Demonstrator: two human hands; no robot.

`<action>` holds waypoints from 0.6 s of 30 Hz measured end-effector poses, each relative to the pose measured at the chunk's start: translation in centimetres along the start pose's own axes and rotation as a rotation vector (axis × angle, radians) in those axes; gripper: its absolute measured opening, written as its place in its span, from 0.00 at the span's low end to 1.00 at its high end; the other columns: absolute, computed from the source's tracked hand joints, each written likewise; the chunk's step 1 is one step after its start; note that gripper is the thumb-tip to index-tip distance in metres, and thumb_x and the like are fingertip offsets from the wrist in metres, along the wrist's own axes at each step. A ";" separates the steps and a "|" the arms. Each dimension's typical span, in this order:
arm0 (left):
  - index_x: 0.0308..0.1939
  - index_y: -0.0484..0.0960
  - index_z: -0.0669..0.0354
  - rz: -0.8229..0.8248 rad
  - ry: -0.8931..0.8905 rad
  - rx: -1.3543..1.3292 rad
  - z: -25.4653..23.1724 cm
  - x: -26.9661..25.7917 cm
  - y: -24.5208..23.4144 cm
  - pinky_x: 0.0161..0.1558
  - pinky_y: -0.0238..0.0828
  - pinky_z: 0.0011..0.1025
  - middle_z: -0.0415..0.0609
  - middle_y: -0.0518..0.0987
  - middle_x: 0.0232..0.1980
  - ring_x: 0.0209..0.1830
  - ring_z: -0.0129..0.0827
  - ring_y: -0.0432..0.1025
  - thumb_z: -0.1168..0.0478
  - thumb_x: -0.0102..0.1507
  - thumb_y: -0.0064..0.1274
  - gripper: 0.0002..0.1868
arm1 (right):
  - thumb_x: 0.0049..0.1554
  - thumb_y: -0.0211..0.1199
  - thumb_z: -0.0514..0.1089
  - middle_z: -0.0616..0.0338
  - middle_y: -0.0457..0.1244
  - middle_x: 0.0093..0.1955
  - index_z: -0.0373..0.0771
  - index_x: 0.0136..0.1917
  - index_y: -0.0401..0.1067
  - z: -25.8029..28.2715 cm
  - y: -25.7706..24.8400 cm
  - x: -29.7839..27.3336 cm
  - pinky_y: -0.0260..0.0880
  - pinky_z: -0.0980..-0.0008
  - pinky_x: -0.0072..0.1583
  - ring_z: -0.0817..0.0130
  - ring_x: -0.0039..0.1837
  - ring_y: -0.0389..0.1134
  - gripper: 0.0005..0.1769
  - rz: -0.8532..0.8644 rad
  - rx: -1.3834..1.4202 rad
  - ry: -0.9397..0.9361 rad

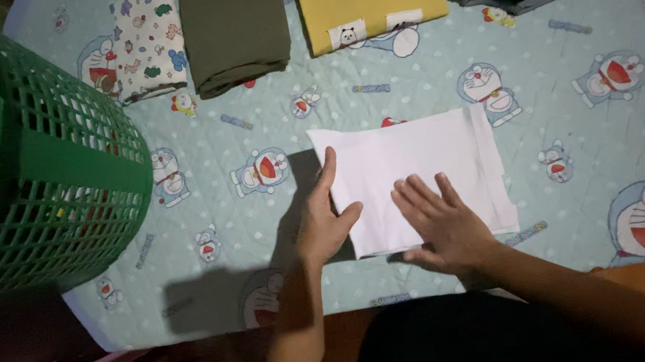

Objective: The person smooths out a white tank top on a patterned surface and folds it by bringing the sides together and folding the bottom up into a smaller square.

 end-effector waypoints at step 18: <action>0.83 0.48 0.61 0.058 0.141 0.129 -2.2 3.2 12.6 0.73 0.59 0.40 0.68 0.65 0.74 0.76 0.55 0.62 0.69 0.54 0.57 0.54 | 0.61 0.56 0.63 0.47 0.55 0.81 0.47 0.57 0.69 -5.1 -1.1 -7.8 0.37 0.38 0.81 0.46 0.84 0.49 0.21 -0.252 0.357 -0.103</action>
Point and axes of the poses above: each hand's wrist, its own x-axis towards the middle knuckle, its own y-axis out of the palm, z = x × y, the point moved 9 cm from there along x, towards the middle knuckle
